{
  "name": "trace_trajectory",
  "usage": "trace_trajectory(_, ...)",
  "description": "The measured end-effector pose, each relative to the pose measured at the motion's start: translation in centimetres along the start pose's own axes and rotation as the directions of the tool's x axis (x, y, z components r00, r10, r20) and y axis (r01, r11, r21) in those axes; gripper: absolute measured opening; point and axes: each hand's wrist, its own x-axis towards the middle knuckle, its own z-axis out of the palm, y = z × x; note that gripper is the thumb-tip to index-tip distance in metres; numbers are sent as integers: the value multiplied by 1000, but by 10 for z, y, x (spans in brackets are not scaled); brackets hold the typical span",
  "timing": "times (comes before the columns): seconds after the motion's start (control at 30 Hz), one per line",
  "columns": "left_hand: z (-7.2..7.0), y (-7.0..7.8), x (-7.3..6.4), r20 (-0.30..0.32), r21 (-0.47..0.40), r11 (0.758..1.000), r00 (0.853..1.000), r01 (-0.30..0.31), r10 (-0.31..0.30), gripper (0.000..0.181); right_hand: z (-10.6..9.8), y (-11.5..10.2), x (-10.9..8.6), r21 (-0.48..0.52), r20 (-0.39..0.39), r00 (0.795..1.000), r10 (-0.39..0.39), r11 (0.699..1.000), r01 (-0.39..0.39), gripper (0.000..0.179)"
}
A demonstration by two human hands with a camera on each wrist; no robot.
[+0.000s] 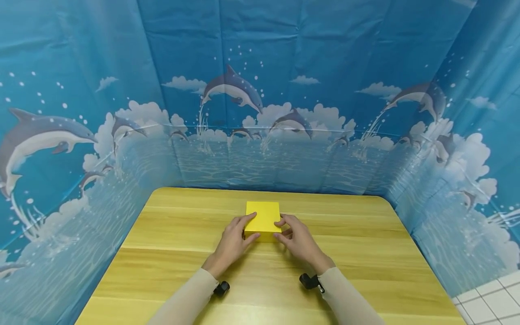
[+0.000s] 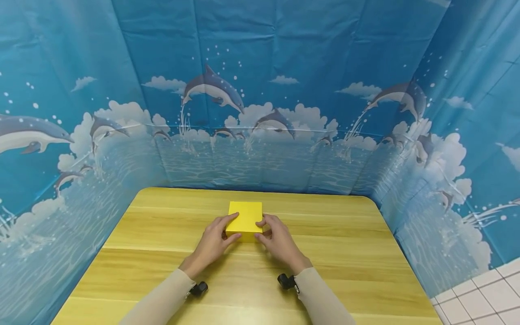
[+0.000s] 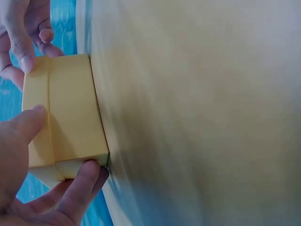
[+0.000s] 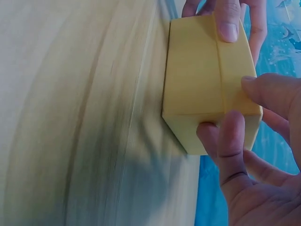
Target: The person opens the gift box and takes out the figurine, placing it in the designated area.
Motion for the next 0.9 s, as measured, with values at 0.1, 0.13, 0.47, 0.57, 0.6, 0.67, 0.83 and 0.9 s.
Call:
trace_trajectory(0.1,-1,4,-8,1,4,1000,1000,-25,25,71,-2,-2,-6,-8,2,1000,-15,1000,15,17)
trace_trajectory(0.13,-1,5,-11,7,5,1000,1000,-26,26,72,-2,-2,-8,-9,6,1000,-20,1000,20,17)
trace_trajectory(0.47,2,12,-38,2,8,998,998,-60,60,72,-8,-9,-34,10,60,998,-25,1000,25,18)
trace_trajectory(0.57,3,13,-45,-8,12,997,997,-81,81,72,-9,-11,-41,22,71,997,-16,1000,15,18)
trace_trajectory(0.6,4,14,-47,-11,12,996,996,-89,89,72,-9,-11,-43,23,74,997,-8,1000,6,18)
trace_trajectory(0.67,4,16,-52,-14,10,995,995,-101,101,72,-10,-12,-47,28,79,997,-4,1000,2,19)
trace_trajectory(0.83,6,22,-62,0,-13,993,993,-116,116,73,-13,-13,-59,34,82,997,-14,999,11,19)
trace_trajectory(0.9,6,24,-66,15,-22,993,993,-113,113,74,-14,-13,-65,39,84,996,-18,999,14,19)
